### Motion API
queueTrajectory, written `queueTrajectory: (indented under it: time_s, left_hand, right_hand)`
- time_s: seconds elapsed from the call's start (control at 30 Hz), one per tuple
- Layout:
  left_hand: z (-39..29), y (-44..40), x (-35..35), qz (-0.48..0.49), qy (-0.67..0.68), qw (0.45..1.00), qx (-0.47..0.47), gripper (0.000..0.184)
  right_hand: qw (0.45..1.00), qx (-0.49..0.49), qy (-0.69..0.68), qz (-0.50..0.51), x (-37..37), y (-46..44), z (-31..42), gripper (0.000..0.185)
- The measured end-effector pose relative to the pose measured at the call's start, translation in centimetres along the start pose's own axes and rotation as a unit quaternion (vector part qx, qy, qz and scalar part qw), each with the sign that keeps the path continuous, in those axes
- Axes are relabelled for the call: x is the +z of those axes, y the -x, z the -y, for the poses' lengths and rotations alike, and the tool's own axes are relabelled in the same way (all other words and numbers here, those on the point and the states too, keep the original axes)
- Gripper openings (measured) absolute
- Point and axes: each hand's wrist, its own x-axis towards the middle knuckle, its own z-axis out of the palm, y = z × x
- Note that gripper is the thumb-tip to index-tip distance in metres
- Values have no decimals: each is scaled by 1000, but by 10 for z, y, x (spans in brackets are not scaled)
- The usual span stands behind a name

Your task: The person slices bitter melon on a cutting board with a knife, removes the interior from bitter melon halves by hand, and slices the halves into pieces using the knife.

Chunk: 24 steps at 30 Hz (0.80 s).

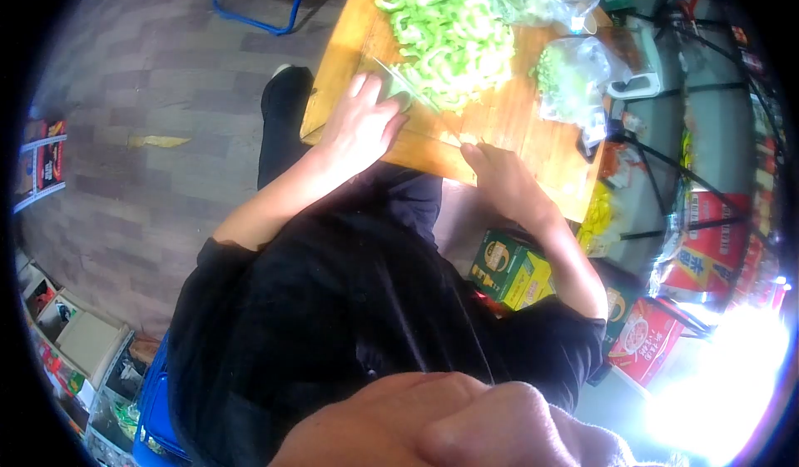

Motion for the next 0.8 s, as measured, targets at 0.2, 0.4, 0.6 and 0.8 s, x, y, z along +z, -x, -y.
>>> queueTrajectory:
  time_s: [0.2, 0.4, 0.6, 0.8]
  left_hand:
    - [6, -2, 1, -34, -3, 999, 31, 22]
    - [4, -4, -5, -12, 12, 1000, 4, 24]
    - [5, 3, -2, -6, -8, 1000, 22, 29]
    - [3, 2, -3, -4, 19, 1000, 2, 28]
  right_hand:
    - [999, -35, -9, 0, -2, 5, -5, 25]
    - [895, 336, -211, 203, 11, -58, -11, 49]
    - [916, 290, -257, 106, 34, -99, -19, 72]
    - [900, 352, -237, 100, 9, -52, 1, 70]
